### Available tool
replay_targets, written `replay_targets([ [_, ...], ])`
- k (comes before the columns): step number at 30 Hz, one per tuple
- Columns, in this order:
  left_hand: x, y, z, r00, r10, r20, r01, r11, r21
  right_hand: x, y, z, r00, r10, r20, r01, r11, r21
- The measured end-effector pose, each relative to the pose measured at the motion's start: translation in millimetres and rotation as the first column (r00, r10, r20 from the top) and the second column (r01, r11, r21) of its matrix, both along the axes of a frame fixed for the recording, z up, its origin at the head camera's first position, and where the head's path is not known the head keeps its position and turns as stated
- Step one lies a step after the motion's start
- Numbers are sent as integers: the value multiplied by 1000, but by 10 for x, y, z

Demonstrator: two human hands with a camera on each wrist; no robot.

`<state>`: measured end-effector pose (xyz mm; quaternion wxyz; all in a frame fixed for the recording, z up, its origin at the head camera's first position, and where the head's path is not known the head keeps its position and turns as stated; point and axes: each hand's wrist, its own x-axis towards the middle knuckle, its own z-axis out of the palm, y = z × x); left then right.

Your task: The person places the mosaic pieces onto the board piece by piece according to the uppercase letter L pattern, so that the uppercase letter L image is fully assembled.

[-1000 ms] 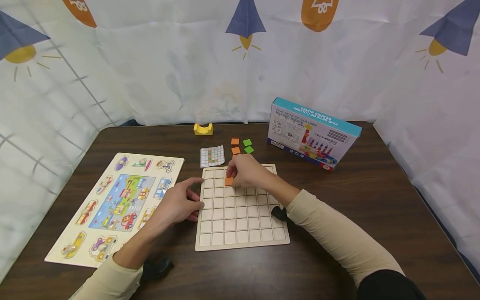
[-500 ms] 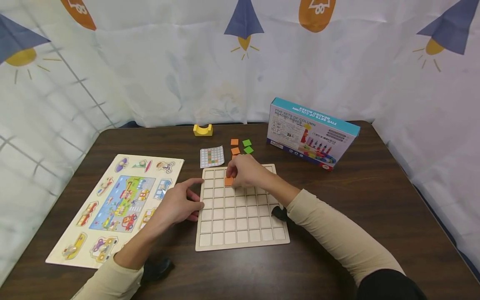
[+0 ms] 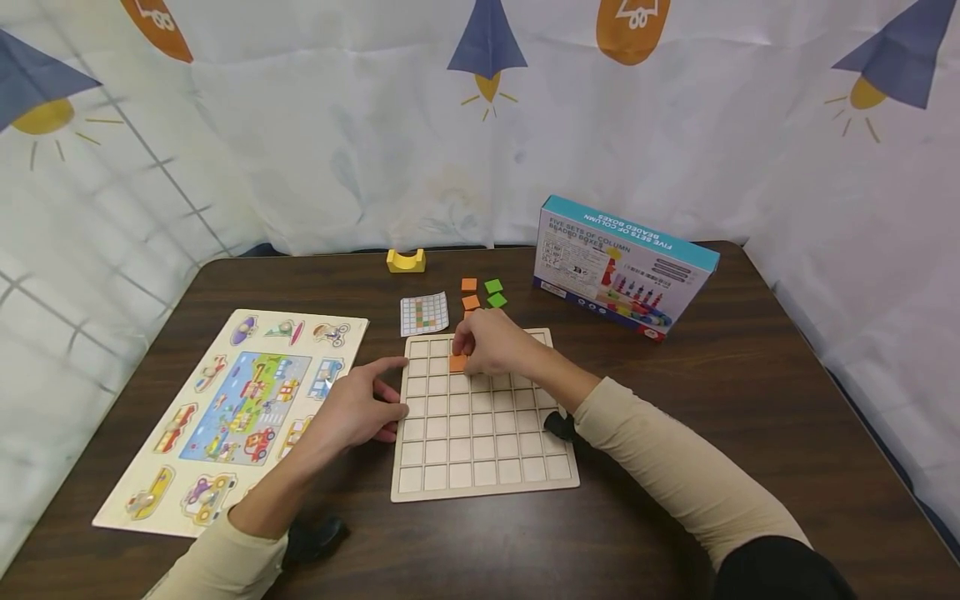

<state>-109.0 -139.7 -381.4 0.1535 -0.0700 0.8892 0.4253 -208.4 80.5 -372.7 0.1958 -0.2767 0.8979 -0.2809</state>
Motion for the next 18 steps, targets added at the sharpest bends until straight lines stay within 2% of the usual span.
replay_targets([
  [18, 9, 10, 4, 1000, 4, -4, -4, 1000, -7, -18, 43, 16, 1000, -13, -3, 13, 1000, -22],
])
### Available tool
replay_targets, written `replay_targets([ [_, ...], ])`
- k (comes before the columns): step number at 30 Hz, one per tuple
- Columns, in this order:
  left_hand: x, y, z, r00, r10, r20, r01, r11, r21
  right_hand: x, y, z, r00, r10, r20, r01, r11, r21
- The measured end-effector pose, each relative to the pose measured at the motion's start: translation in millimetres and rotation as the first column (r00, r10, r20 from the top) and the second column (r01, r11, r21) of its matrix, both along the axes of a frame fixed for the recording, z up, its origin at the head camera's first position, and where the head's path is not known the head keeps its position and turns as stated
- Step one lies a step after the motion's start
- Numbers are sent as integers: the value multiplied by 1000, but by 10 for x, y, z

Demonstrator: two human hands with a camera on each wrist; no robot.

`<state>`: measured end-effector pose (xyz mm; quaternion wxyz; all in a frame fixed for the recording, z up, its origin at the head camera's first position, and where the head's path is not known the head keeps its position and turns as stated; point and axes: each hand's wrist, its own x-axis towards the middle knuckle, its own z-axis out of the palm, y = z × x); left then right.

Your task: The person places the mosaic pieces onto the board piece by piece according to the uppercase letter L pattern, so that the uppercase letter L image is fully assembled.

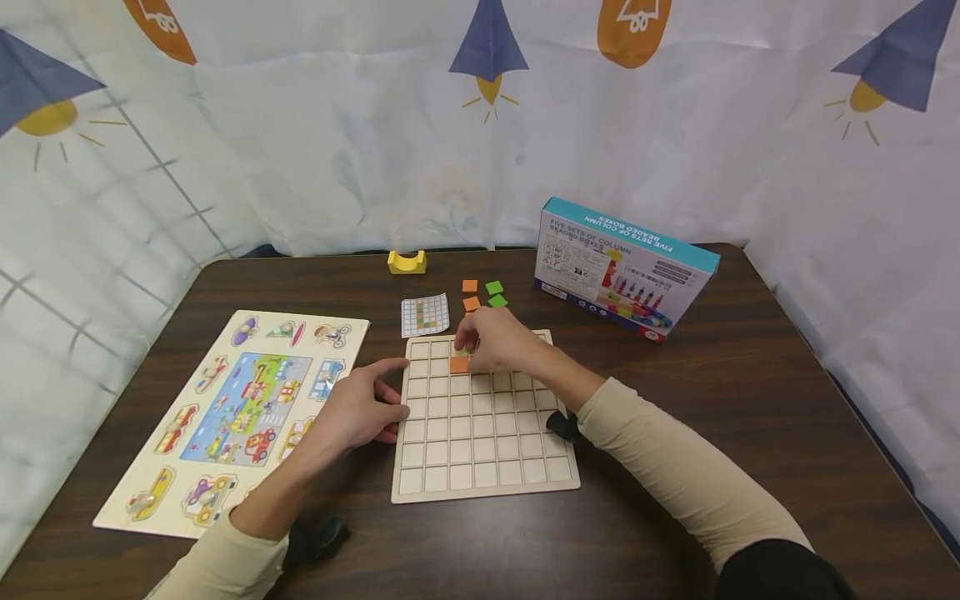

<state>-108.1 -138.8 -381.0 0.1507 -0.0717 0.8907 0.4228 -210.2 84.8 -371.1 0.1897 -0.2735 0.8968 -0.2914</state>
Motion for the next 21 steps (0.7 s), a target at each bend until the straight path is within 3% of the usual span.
replay_targets([
  [21, 6, -2, -5, 1000, 5, -5, -5, 1000, 2, -147, 218, 94, 996, -73, -45, 73, 997, -14],
])
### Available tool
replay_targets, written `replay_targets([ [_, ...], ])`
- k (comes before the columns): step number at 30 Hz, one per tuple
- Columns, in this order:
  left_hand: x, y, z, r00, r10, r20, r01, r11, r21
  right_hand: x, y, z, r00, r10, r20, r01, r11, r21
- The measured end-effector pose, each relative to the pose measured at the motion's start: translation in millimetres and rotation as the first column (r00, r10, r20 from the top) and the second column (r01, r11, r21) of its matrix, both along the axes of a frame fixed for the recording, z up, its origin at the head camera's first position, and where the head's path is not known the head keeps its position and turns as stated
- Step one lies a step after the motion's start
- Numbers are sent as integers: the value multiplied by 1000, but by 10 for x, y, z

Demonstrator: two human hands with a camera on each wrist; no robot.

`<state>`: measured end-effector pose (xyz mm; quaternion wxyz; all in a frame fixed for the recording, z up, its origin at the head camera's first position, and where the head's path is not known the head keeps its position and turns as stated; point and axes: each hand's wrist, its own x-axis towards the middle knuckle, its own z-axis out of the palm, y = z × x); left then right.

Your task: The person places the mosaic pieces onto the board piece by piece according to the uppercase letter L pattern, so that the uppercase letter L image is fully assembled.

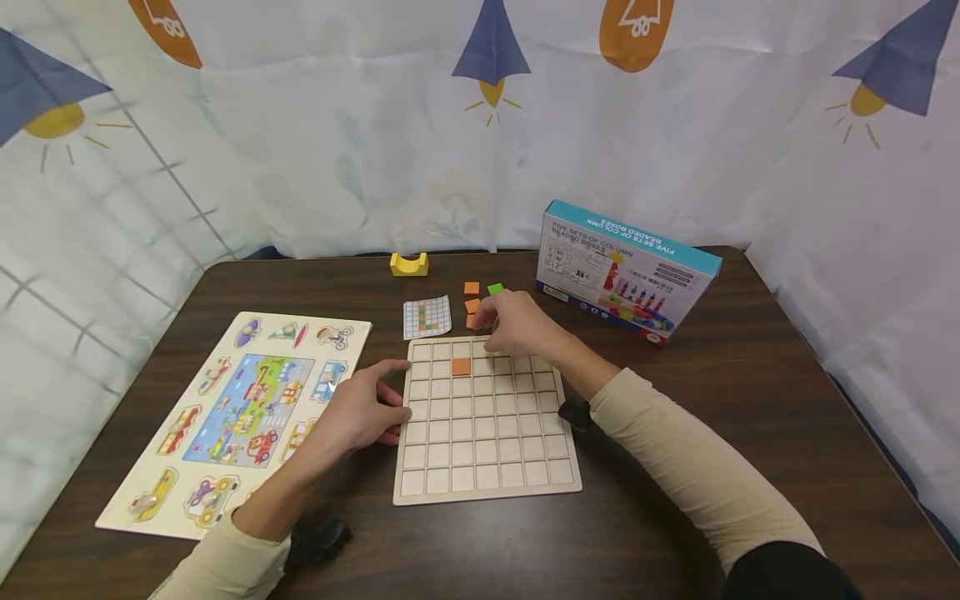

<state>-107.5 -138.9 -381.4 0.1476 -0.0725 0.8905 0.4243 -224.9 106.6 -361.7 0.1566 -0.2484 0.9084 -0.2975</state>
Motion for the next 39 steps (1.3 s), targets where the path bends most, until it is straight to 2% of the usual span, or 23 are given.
replay_targets([
  [7, 0, -1, -5, 1000, 0, -4, 0, 1000, 20, -82, 93, -16, 999, -46, 12, 47, 999, -14],
  [14, 3, -8, 1, 1000, 0, -10, 1, 999, 33, -174, 146, -63, 996, -84, -16, 83, 995, -50],
  [20, -2, -9, -2, 1000, 13, -3, -13, 999, 30, -237, 111, -100, 992, -128, -4, 128, 992, -19],
  [36, 2, 0, -11, 1000, 12, 3, -12, 999, 30, -306, 39, -148, 990, -134, -51, 135, 990, 29],
  [39, 6, -5, -11, 1000, 13, 0, -13, 999, 36, -306, 32, -145, 990, -137, -37, 138, 990, 34],
])
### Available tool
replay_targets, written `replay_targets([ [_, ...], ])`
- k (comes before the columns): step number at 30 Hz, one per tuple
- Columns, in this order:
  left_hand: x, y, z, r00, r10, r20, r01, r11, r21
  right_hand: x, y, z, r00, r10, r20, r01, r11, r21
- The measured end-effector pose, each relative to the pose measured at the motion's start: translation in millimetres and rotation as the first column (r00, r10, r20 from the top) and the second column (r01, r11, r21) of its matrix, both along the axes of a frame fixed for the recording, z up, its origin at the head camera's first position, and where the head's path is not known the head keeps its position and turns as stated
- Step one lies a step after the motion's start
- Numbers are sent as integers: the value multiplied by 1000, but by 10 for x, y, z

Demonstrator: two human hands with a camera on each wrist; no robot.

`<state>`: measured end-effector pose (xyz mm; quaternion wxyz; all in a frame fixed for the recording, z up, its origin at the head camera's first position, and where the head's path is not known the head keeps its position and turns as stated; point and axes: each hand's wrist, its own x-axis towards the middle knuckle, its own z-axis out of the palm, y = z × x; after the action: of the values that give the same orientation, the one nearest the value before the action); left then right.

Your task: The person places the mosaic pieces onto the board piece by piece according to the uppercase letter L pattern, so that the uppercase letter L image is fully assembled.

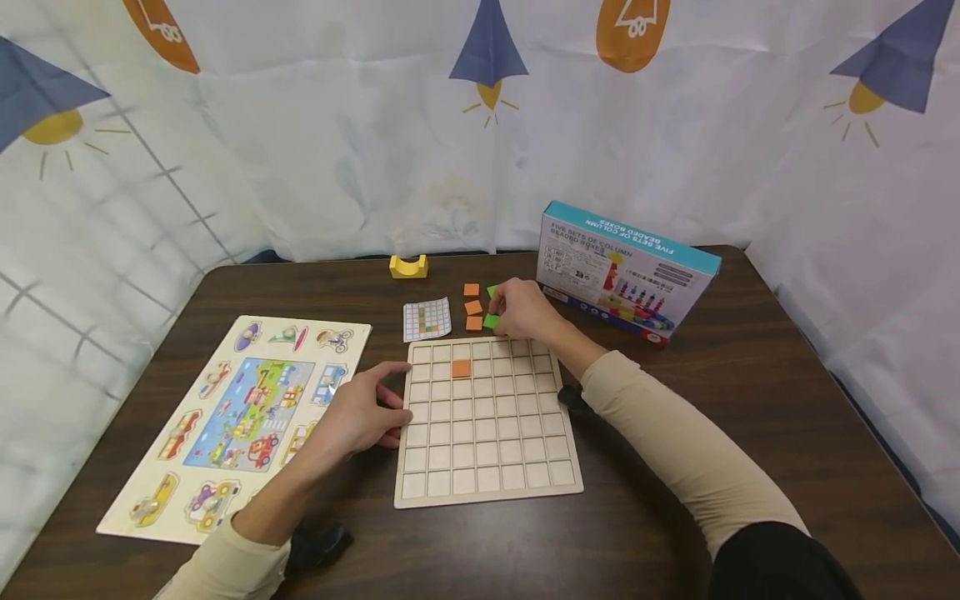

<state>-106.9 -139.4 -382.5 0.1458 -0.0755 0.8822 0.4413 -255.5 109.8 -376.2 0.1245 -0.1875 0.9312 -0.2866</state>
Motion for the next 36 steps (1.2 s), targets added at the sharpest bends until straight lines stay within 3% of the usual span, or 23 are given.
replay_targets([
  [36, 0, -20, 1, 1000, -13, -12, 13, 1000, 0, 70, 102, 14, 997, -1, 73, 8, 996, -92],
])
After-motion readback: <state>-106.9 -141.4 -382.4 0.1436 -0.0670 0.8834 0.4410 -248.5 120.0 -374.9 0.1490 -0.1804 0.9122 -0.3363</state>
